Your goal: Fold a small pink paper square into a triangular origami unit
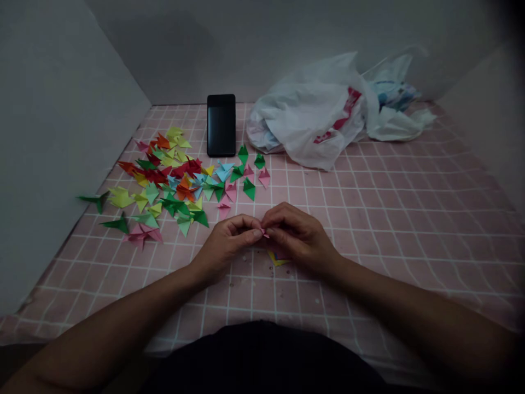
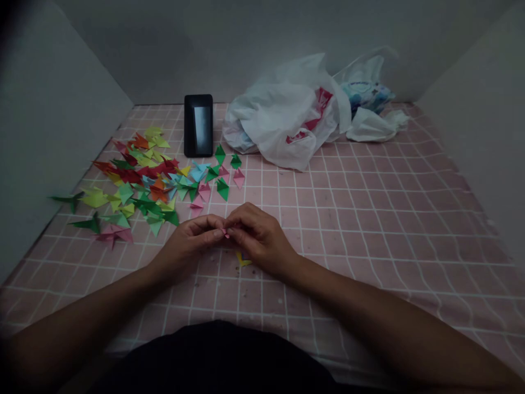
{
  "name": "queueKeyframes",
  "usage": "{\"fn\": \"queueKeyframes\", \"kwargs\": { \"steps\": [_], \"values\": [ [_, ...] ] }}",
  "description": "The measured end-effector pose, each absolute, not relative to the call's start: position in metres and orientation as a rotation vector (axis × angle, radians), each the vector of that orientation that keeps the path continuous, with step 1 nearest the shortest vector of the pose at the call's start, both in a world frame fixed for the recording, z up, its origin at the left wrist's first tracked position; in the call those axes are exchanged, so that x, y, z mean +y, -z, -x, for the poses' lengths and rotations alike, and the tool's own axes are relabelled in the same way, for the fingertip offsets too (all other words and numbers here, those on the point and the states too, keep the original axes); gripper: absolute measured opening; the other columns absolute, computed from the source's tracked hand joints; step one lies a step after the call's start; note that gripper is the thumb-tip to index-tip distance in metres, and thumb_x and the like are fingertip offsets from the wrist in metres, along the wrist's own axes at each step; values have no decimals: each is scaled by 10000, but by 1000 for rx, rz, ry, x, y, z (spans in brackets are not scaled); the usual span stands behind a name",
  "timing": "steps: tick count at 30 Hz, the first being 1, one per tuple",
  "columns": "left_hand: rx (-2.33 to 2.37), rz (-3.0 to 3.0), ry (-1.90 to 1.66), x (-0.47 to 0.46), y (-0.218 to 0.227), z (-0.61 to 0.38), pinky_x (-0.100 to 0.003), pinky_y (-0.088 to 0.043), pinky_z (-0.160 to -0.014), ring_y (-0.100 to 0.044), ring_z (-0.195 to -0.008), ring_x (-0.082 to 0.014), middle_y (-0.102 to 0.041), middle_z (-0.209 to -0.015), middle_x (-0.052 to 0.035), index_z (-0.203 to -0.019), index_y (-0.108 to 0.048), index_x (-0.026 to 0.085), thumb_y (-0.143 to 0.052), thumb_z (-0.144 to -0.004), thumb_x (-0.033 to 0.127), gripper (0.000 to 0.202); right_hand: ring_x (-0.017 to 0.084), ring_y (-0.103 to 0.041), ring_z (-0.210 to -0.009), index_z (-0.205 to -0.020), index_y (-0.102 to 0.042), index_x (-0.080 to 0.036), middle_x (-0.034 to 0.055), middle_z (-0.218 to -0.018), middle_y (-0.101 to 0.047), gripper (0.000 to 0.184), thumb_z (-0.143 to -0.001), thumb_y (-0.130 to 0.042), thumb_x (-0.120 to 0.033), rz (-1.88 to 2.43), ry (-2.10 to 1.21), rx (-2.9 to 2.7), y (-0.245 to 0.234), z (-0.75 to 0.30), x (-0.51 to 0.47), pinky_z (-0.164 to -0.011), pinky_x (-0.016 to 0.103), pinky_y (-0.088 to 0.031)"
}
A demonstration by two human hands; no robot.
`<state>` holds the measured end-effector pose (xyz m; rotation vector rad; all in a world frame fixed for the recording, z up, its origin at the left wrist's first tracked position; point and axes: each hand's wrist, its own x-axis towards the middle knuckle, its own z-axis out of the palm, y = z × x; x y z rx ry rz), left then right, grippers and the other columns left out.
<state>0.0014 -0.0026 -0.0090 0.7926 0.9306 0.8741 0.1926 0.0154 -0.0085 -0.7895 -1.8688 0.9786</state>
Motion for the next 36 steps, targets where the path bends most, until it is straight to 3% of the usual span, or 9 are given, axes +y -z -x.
{"fn": "queueKeyframes", "kwargs": {
  "steps": [18, 36],
  "values": [
    [977, -1032, -861, -3, 0, -3, -253, -438, -748, -547, -778, -126, -608, -823, -5, -763, -635, 157, -756, -797, 283, 178, 151, -573, -815, -817, -556, -197, 33, -880, -598, 174, -880, -567, -35, 765, -1027, -1865, 8, -188, 12, -712, 287, -460],
    [1043, -1138, -846, -3, -3, -2, -266, -425, -770, -544, -776, -131, -605, -797, -4, -748, -651, 156, -684, -835, 292, 165, 154, -565, -826, -830, -562, -194, 34, -889, -585, 150, -909, -561, -66, 731, -1068, -1879, 10, -188, 13, -720, 290, -459]
  ]
}}
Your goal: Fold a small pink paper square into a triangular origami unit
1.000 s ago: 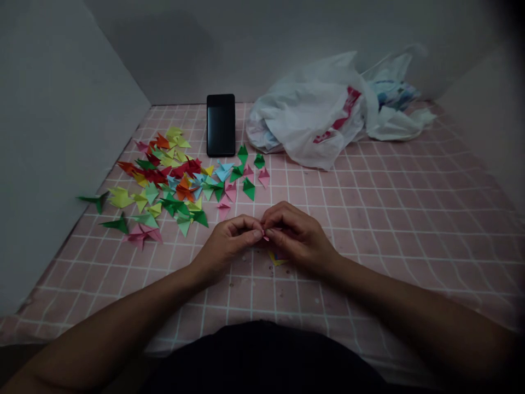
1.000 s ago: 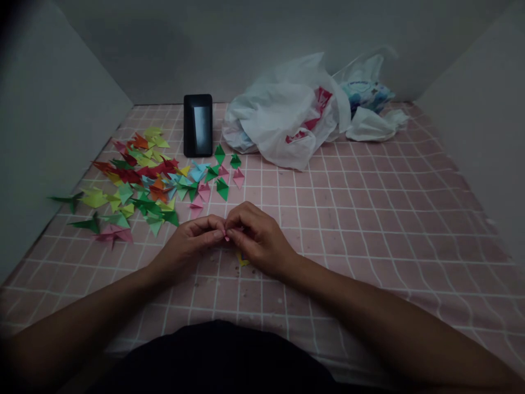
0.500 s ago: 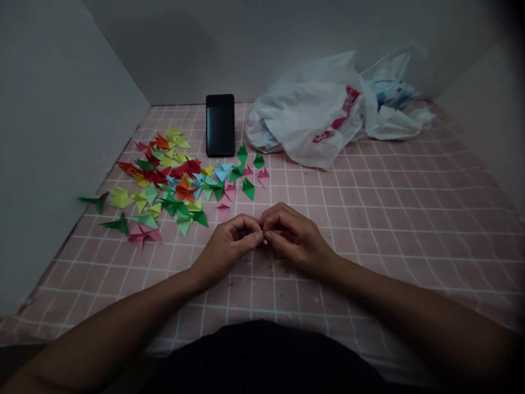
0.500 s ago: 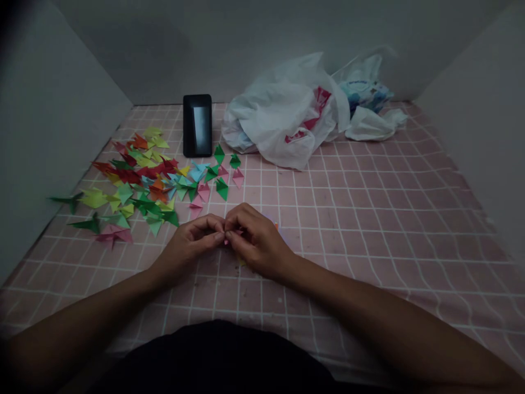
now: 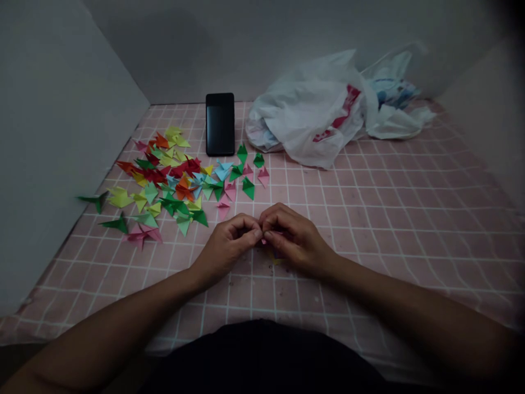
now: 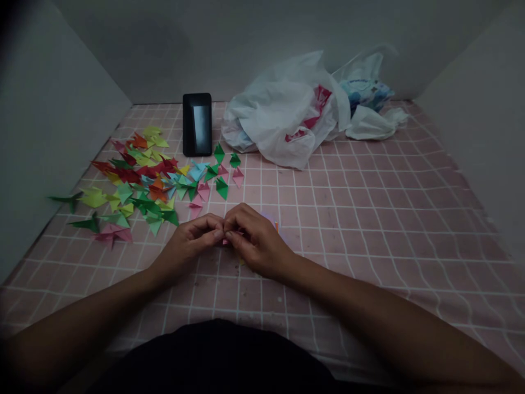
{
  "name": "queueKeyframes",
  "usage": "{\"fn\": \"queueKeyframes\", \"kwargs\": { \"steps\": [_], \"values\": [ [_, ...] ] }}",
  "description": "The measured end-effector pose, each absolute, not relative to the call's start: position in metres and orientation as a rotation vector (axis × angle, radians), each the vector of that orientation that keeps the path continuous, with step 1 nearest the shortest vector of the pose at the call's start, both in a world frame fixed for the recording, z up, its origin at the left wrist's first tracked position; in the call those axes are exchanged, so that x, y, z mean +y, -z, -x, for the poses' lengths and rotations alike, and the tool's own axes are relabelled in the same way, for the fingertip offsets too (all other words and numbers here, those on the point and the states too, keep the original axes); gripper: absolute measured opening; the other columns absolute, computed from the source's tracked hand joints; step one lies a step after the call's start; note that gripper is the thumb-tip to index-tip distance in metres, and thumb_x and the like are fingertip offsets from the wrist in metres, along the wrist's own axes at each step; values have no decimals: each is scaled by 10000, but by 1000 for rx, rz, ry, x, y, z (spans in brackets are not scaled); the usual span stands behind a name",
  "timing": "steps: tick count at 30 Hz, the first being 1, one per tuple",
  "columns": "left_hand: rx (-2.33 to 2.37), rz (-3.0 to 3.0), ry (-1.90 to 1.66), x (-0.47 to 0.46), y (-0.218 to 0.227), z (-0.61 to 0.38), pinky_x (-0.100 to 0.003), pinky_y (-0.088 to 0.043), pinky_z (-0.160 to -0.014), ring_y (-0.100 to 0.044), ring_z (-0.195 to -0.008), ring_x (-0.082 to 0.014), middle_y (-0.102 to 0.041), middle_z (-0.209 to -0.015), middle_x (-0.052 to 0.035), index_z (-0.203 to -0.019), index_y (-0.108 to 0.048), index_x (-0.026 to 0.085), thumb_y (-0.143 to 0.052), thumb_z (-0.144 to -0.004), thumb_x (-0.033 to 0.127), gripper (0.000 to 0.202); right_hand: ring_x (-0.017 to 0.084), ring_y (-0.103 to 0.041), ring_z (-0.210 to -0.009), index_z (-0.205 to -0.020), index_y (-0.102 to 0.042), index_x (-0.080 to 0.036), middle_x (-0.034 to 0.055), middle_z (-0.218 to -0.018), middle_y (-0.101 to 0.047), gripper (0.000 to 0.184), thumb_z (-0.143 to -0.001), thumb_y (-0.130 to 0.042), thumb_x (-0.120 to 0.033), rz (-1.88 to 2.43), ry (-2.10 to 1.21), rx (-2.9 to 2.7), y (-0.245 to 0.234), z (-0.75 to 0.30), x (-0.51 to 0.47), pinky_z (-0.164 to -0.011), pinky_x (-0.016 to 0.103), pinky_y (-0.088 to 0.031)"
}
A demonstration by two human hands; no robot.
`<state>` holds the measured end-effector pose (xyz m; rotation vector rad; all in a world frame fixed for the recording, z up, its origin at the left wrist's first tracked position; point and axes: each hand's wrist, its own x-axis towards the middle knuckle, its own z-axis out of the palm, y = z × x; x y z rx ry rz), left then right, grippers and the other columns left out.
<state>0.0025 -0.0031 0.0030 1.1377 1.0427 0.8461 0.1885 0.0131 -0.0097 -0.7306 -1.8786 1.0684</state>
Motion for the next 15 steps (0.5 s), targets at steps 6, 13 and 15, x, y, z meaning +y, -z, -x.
{"fn": "queueKeyframes", "kwargs": {
  "steps": [6, 13, 15],
  "values": [
    [1036, -1133, -840, -1, 0, -1, -264, -426, -792, -558, -797, -137, -628, -814, -8, -749, -677, 161, -690, -845, 299, 169, 156, -563, -824, -819, -561, -195, 34, -890, -580, 151, -915, -552, -79, 737, -1099, -1863, 10, -189, 14, -716, 296, -458],
    [1006, -826, -935, -5, 7, -3, -274, -468, -805, -596, -800, -139, -660, -825, -6, -779, -710, 170, -743, -807, 288, 125, 174, -592, -882, -977, -600, -207, 48, -956, -602, 50, -959, -599, -160, 791, -1000, -1827, 9, -189, 12, -763, 324, -489],
    [1014, -750, -987, -6, 7, -5, -280, -491, -788, -599, -770, -136, -667, -813, -6, -765, -710, 168, -755, -787, 278, 121, 193, -600, -975, -990, -613, -217, 62, -1021, -605, 55, -956, -622, -174, 760, -899, -1841, 9, -190, 12, -817, 344, -505]
  ]
}}
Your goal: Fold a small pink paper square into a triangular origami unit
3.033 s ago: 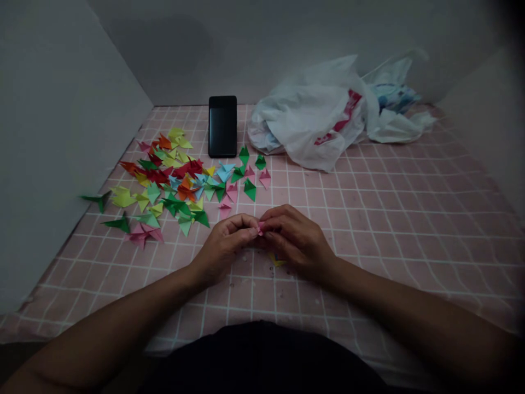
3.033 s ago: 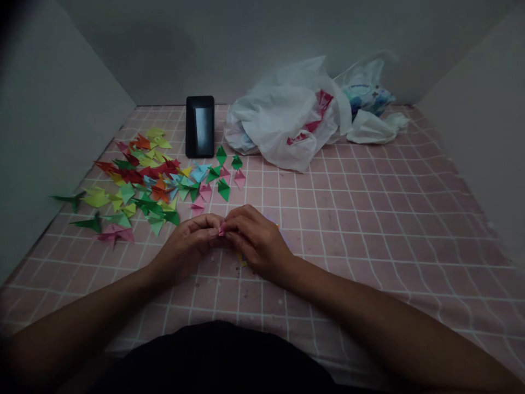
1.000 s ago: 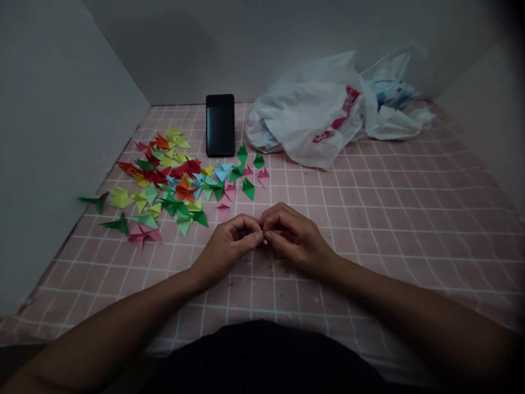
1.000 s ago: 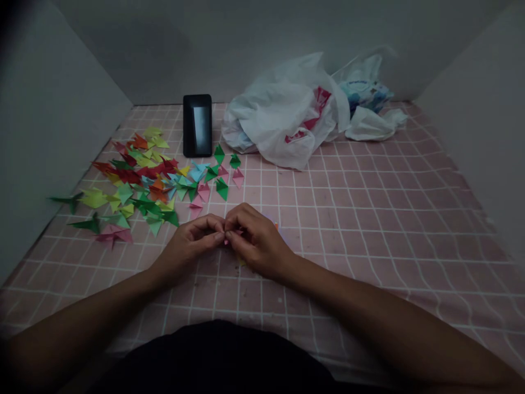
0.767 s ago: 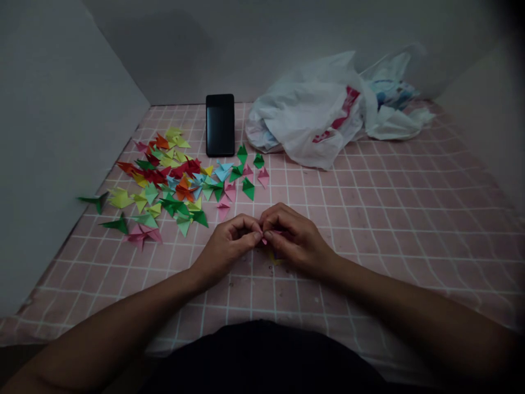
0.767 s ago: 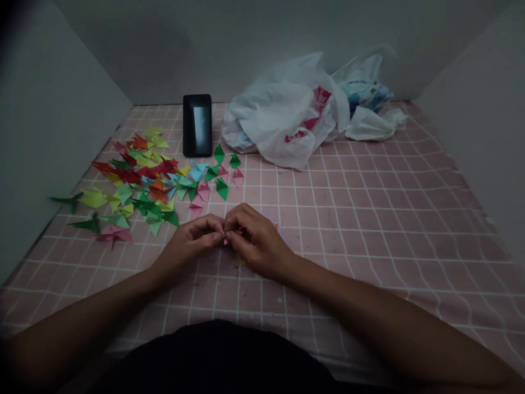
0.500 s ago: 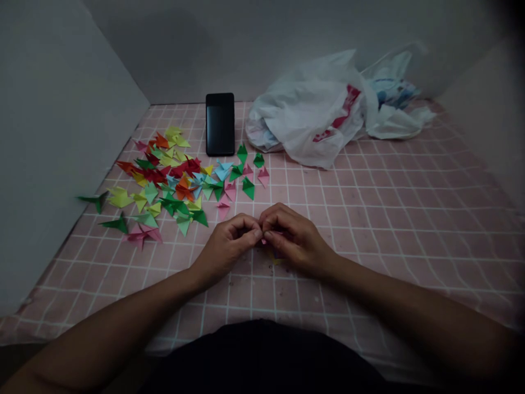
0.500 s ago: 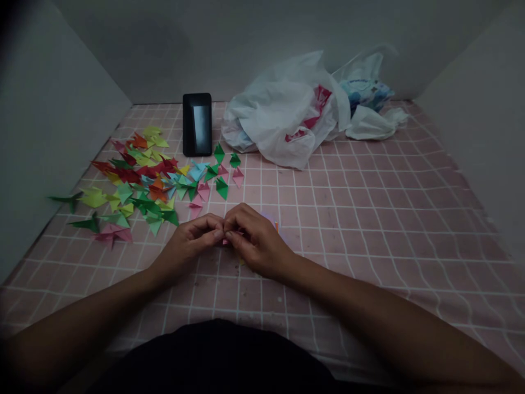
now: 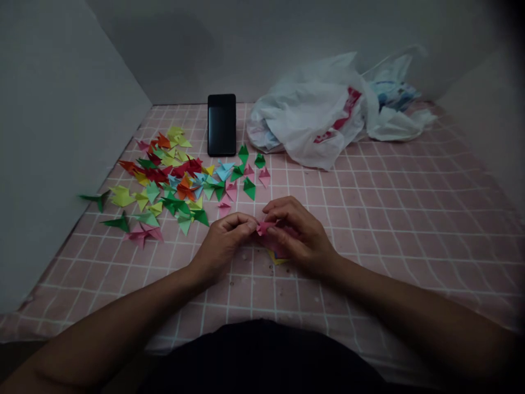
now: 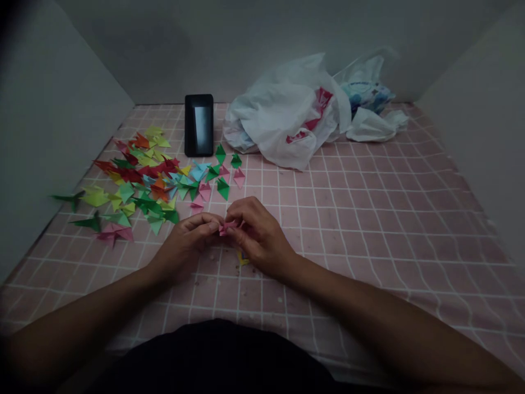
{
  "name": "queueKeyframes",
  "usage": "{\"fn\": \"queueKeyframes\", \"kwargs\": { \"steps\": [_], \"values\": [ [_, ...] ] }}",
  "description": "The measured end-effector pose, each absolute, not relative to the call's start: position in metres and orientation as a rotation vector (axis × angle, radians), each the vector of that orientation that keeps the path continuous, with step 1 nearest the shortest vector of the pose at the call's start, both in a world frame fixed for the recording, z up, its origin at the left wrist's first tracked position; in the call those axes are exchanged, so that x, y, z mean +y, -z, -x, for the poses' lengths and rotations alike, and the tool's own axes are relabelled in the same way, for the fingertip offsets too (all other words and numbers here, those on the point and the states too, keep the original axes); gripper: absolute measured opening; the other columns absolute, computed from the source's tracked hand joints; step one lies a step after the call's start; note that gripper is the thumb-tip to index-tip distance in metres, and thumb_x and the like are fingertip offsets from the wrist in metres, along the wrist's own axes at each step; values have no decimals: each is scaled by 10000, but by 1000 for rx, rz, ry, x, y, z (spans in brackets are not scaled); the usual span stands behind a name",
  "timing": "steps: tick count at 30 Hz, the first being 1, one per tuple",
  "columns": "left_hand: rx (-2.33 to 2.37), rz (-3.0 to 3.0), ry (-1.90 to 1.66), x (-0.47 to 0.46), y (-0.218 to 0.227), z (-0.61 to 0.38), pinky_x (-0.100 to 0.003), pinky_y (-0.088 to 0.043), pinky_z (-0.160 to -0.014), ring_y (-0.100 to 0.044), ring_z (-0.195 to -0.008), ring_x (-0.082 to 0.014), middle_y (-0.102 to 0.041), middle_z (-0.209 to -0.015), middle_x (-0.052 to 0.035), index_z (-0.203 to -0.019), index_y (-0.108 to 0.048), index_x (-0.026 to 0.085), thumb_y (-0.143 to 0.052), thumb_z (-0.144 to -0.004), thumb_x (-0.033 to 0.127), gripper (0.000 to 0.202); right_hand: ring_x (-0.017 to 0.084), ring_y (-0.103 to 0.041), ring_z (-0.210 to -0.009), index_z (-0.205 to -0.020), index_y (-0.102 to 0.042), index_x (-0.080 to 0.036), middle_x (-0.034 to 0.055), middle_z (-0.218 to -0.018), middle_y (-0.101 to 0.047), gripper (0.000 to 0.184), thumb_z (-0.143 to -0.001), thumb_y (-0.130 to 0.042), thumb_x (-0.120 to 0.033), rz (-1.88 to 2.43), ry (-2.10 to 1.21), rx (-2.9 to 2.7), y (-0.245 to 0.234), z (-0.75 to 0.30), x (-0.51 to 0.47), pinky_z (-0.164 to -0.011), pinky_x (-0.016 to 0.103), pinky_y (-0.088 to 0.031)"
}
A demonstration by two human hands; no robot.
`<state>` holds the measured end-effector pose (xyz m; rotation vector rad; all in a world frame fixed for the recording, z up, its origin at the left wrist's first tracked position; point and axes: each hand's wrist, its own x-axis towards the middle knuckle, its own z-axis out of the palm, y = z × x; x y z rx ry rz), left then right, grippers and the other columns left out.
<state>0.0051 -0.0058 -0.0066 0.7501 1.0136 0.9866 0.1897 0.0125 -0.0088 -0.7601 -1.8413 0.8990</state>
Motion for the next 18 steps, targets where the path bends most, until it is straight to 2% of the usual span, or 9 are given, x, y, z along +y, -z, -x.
{"fn": "queueKeyframes", "kwargs": {
  "steps": [5, 18],
  "values": [
    [993, -649, -1037, -5, 1, -8, -277, -534, -773, -624, -763, -134, -687, -818, -16, -720, -706, 153, -774, -742, 246, 117, 208, -610, -1092, -981, -650, -235, 70, -1116, -596, 96, -937, -649, -150, 747, -881, -1905, 13, -192, 14, -916, 387, -523],
    [939, -627, -1001, -3, -1, -8, -306, -560, -773, -660, -758, -149, -704, -807, -37, -736, -697, 137, -751, -791, 280, 162, 205, -632, -1035, -959, -644, -220, 75, -1055, -634, 87, -957, -609, -141, 774, -849, -1924, 12, -192, 15, -893, 384, -525]
  ]
}}
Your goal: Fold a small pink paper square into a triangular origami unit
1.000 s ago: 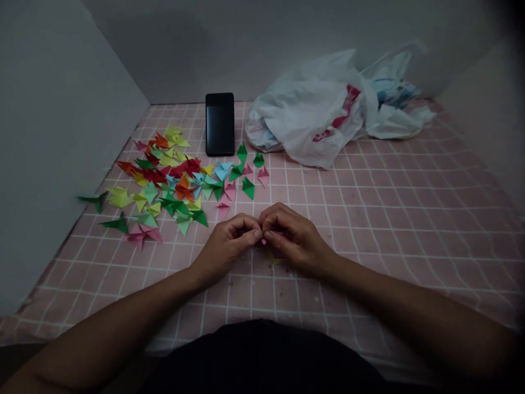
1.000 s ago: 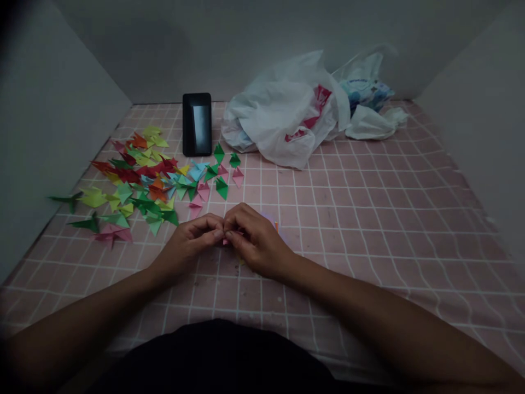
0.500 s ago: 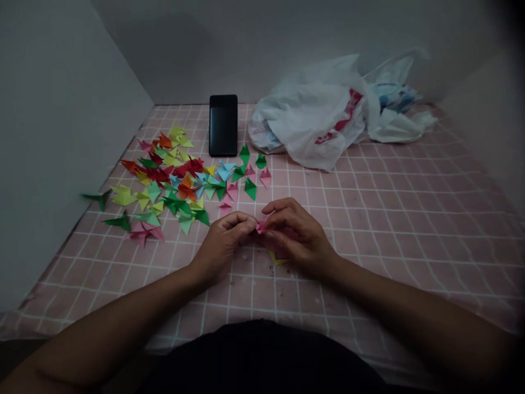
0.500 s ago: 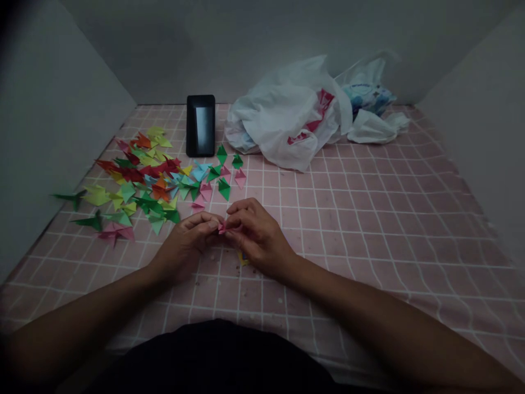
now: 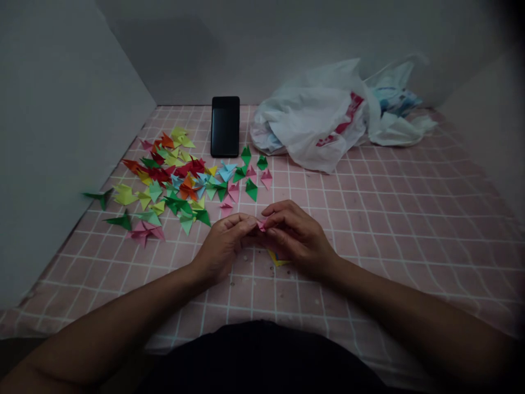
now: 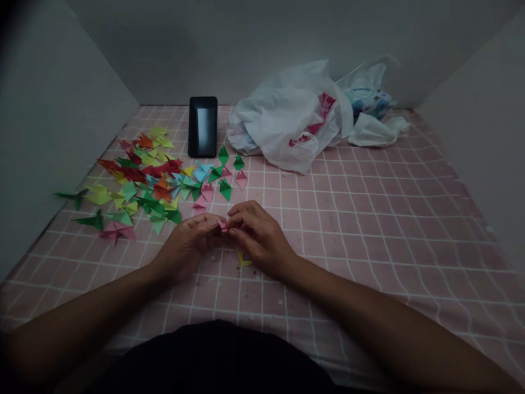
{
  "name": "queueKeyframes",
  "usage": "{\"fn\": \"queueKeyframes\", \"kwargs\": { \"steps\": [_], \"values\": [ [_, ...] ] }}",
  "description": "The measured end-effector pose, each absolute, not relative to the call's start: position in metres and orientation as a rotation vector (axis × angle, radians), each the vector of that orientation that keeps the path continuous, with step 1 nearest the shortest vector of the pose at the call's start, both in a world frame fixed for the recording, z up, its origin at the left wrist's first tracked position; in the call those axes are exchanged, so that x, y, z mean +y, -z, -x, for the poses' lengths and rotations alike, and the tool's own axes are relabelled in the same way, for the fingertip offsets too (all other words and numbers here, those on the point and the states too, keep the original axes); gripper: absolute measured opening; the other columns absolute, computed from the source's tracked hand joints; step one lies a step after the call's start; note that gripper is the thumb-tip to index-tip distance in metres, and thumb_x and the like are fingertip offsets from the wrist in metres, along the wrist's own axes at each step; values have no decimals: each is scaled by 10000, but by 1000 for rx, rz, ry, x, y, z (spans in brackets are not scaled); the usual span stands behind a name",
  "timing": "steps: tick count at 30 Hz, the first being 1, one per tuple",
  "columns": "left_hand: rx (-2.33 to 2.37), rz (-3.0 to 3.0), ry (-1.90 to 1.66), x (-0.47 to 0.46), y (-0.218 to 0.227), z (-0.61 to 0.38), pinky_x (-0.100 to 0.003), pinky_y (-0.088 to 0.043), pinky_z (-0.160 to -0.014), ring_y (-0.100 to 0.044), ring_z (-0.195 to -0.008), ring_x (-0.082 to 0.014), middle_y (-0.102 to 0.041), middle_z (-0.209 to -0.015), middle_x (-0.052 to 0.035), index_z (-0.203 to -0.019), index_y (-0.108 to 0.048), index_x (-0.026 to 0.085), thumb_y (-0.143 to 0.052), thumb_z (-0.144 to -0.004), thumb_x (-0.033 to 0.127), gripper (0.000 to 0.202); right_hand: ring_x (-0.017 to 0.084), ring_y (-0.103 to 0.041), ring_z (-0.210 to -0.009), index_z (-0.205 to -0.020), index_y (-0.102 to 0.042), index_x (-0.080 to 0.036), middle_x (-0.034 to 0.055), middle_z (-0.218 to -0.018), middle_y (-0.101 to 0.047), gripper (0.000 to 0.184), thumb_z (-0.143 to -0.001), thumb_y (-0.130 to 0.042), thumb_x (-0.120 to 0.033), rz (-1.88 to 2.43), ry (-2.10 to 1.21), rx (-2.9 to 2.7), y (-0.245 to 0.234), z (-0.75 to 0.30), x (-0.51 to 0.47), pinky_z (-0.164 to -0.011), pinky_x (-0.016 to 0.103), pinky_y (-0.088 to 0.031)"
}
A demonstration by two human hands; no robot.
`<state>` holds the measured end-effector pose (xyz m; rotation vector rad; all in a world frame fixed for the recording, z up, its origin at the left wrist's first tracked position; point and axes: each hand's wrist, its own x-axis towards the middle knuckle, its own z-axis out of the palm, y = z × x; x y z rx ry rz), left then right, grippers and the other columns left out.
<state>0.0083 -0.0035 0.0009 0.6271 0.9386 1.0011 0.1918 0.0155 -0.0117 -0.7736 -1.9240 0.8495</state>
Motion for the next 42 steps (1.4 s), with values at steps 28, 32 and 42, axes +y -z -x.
{"fn": "queueKeyframes", "kwargs": {
  "steps": [28, 32, 42],
  "values": [
    [895, -572, -980, -5, 3, -8, -282, -503, -790, -646, -777, -122, -687, -845, -3, -881, -655, 156, -864, -689, 213, 290, 194, -636, -914, -977, -615, -214, 65, -953, -656, 127, -972, -549, -106, 784, -770, -1975, 13, -191, 14, -802, 353, -525],
    [894, -572, -981, -5, 3, -9, -276, -509, -791, -655, -789, -123, -690, -845, -3, -897, -651, 156, -869, -686, 214, 310, 184, -633, -883, -960, -610, -203, 59, -918, -659, 132, -967, -546, -88, 796, -785, -1981, 12, -191, 14, -785, 333, -512],
    [914, -612, -986, -5, 6, -8, -275, -512, -803, -651, -811, -123, -688, -878, 2, -920, -647, 164, -879, -671, 203, 342, 179, -627, -835, -941, -615, -209, 47, -880, -657, 124, -972, -543, -113, 838, -777, -1985, 11, -191, 14, -747, 320, -496]
  ]
}}
